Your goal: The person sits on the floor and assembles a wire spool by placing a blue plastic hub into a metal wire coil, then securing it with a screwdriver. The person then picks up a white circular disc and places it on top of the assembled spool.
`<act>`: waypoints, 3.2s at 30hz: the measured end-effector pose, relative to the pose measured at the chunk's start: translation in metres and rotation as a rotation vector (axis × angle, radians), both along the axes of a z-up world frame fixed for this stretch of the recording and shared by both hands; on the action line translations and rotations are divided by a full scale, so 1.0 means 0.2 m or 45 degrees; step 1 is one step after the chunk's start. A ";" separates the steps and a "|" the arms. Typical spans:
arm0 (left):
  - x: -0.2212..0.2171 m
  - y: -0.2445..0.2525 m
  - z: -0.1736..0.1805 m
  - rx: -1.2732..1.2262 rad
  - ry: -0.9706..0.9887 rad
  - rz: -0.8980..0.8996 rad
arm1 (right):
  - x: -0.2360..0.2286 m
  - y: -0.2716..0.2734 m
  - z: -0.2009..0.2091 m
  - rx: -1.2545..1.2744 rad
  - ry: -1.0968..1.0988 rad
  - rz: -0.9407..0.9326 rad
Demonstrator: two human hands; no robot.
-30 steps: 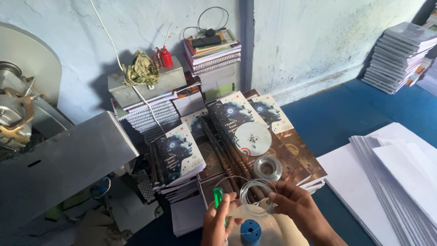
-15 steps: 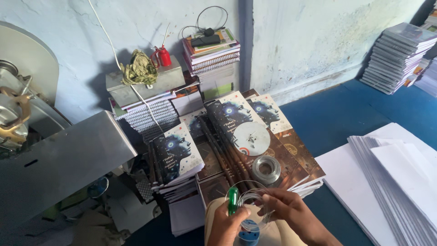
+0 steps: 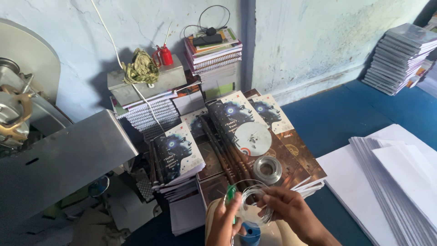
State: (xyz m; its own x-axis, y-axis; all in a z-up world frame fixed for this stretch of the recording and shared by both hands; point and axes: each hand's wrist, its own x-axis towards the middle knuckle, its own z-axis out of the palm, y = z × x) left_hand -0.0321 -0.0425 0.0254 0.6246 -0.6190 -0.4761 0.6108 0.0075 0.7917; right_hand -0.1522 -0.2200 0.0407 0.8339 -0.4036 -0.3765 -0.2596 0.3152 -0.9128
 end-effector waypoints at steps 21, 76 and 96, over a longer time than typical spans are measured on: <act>0.02 0.01 -0.57 -0.106 0.092 0.427 | 0.05 -0.03 -0.02 0.170 -0.141 -0.540; 0.25 0.10 -0.43 0.027 -0.576 0.351 | -0.04 0.06 -0.18 0.264 0.059 -0.172; 1.00 1.19 -1.09 0.595 -0.559 0.836 | 0.01 0.06 -0.20 0.238 0.385 -0.049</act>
State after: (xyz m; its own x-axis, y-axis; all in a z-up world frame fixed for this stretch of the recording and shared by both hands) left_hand 0.1679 0.1946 -0.1935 0.9668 0.1201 -0.2257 0.2409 -0.1326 0.9615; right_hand -0.1508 -0.2079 -0.0002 0.6591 -0.3334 -0.6741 -0.4940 0.4839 -0.7224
